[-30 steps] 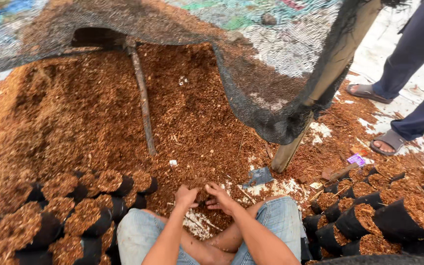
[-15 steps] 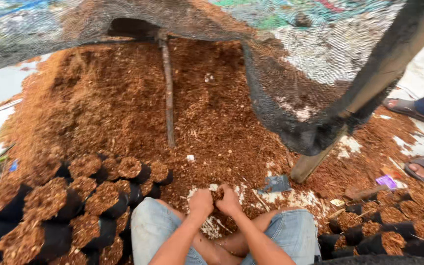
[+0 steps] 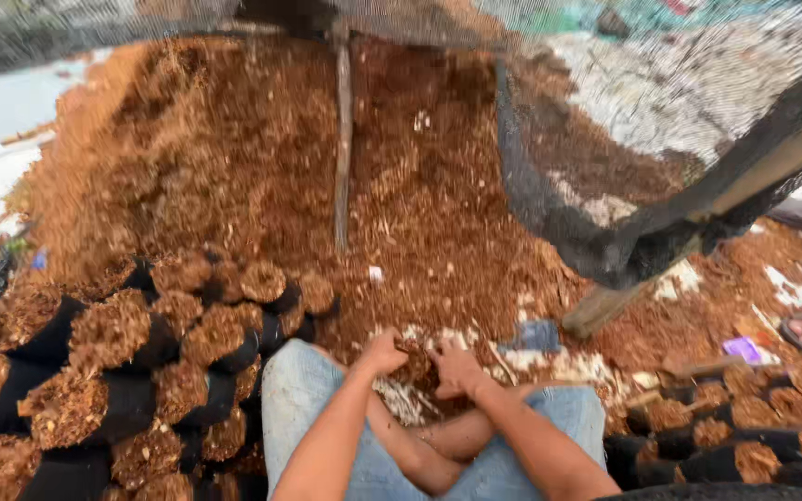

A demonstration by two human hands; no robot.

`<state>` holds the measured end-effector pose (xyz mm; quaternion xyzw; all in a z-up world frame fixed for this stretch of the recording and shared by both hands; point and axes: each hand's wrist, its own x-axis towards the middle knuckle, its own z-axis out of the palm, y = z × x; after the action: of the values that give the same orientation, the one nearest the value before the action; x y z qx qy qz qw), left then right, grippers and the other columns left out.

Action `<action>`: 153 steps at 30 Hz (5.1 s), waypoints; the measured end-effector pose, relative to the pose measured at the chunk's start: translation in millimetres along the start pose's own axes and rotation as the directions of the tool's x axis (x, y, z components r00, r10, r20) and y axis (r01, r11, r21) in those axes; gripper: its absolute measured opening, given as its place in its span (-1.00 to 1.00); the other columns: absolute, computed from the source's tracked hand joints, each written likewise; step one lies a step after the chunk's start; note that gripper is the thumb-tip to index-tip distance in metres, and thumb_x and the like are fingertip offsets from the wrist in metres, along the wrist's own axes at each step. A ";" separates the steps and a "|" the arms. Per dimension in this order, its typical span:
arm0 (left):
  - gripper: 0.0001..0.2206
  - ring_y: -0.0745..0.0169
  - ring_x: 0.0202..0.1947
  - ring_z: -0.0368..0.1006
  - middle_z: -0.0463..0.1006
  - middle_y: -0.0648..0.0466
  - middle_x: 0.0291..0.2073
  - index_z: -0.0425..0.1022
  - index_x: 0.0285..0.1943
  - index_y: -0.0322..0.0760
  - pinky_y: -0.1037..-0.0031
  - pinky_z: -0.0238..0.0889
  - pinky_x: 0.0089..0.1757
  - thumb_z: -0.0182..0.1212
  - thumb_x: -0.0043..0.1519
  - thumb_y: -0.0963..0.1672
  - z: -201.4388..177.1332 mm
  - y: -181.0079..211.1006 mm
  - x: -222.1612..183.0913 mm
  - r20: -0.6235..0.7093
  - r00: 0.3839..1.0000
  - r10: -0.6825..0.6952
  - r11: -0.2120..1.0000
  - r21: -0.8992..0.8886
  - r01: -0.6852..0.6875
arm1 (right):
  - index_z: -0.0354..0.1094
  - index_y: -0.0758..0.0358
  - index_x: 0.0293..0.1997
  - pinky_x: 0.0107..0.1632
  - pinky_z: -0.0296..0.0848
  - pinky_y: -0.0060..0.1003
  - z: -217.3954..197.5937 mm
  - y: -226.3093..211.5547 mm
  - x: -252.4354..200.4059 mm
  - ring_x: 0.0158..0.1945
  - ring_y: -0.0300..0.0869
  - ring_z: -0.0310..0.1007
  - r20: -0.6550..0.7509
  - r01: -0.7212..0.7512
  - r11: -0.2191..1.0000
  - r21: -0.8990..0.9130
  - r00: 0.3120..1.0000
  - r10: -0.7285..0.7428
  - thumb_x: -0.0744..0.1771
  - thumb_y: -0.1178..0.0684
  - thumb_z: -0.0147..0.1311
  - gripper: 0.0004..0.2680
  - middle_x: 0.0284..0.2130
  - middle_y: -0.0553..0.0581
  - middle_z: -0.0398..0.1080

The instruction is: The person fills small black nursery bags with organic substrate by hand while sitting on the ground.

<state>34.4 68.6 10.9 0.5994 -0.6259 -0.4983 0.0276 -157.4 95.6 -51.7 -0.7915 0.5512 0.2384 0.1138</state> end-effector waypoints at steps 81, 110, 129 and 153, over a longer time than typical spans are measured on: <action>-0.63 0.08 -0.05 0.48 0.64 0.15 -0.03 0.59 0.04 -0.12 0.31 0.26 -0.15 0.45 0.12 0.03 -111.7 -90.4 -406.6 -0.822 0.438 0.364 0.600 0.566 0.565 | 0.63 0.08 -0.07 0.05 0.45 -0.27 32.8 3.5 -12.8 -0.04 -0.20 0.53 0.257 0.145 0.783 0.605 0.895 -0.364 0.28 -0.24 0.17 -0.70 -0.09 0.02 0.63; -0.77 0.15 -0.32 0.49 0.62 0.00 -0.20 0.61 -0.11 -0.30 0.29 0.22 -0.21 0.19 0.31 -0.04 -47.9 -4.1 -217.7 -0.553 0.236 0.799 0.602 0.741 -0.299 | 0.03 0.01 0.41 0.20 0.37 0.15 6.1 186.7 -23.4 0.25 0.22 0.20 0.176 -0.511 0.622 0.593 0.836 0.519 0.18 -0.13 0.40 -0.32 0.22 0.31 0.17; -0.81 0.34 -0.58 0.40 0.57 0.06 -0.25 0.59 -0.03 -0.24 0.50 0.20 -0.42 0.23 0.20 -0.16 -49.1 3.6 -41.6 -0.456 0.718 0.526 0.792 0.571 -0.217 | 0.38 0.51 0.10 0.16 0.49 0.06 -10.8 218.6 25.5 0.18 0.14 0.46 -0.070 0.037 0.064 0.997 0.186 0.980 0.29 -0.32 0.34 -0.44 0.03 0.42 0.49; -0.04 -0.21 0.60 -0.30 -0.05 -0.29 0.54 -0.12 0.56 -0.52 -0.04 -0.49 0.45 -0.46 0.25 0.32 83.2 -23.5 166.1 -0.536 0.783 0.316 0.780 0.617 0.107 | -0.25 0.15 0.59 0.54 -0.40 -0.22 -69.8 334.6 281.8 0.60 -0.05 -0.35 0.073 0.038 -0.135 0.990 0.685 0.725 0.23 -0.66 -0.39 -0.16 0.55 0.16 -0.27</action>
<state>-47.7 -6.5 -139.8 0.6648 -0.7434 -0.0410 0.0611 -371.3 -288.5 -105.7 -0.3011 0.7542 -0.4251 0.3997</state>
